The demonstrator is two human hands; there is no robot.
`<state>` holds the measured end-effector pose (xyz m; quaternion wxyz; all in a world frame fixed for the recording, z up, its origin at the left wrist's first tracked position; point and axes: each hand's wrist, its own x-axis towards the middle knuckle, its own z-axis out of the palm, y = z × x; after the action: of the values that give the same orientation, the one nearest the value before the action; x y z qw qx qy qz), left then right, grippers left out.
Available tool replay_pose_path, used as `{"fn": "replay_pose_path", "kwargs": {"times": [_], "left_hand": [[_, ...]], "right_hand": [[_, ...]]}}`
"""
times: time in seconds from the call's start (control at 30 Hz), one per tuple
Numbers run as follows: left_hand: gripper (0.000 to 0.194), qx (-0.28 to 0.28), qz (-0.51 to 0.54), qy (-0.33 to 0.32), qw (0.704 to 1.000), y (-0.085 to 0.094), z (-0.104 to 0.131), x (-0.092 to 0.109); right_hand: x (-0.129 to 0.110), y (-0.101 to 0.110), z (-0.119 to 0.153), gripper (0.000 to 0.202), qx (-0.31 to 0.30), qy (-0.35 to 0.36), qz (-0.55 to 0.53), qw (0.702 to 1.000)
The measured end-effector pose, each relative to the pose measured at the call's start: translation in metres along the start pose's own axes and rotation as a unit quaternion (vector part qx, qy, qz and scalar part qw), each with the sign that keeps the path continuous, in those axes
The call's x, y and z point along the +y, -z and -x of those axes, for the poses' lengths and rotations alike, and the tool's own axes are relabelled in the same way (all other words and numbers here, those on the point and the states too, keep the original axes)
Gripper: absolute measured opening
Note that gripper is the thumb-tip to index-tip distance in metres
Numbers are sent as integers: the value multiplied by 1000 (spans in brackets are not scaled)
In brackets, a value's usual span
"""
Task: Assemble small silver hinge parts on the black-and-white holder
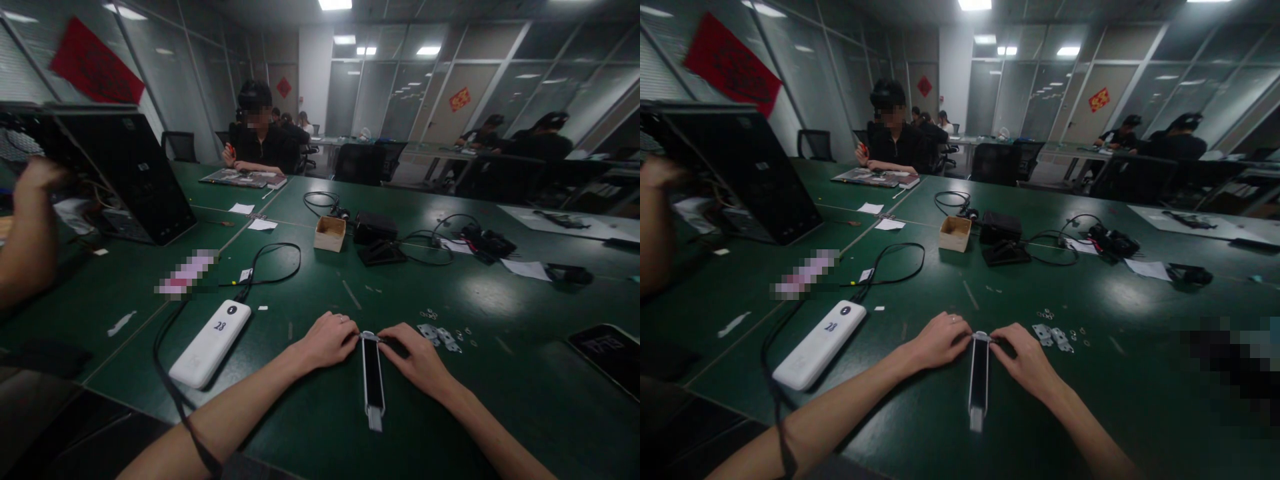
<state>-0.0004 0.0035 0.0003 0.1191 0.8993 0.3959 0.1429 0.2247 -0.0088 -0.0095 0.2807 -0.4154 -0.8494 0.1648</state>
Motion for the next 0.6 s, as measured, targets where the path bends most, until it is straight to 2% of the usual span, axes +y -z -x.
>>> {"fn": "replay_pose_path", "kwargs": {"times": [0.4,0.6], "left_hand": [[13,2,7,1,1000,-2,0,-1],[12,6,22,4,1000,-1,-1,-2]], "right_hand": [[3,0,1,16,-1,13,10,1000],[-2,5,-2,15,-5,29,36,999]]}}
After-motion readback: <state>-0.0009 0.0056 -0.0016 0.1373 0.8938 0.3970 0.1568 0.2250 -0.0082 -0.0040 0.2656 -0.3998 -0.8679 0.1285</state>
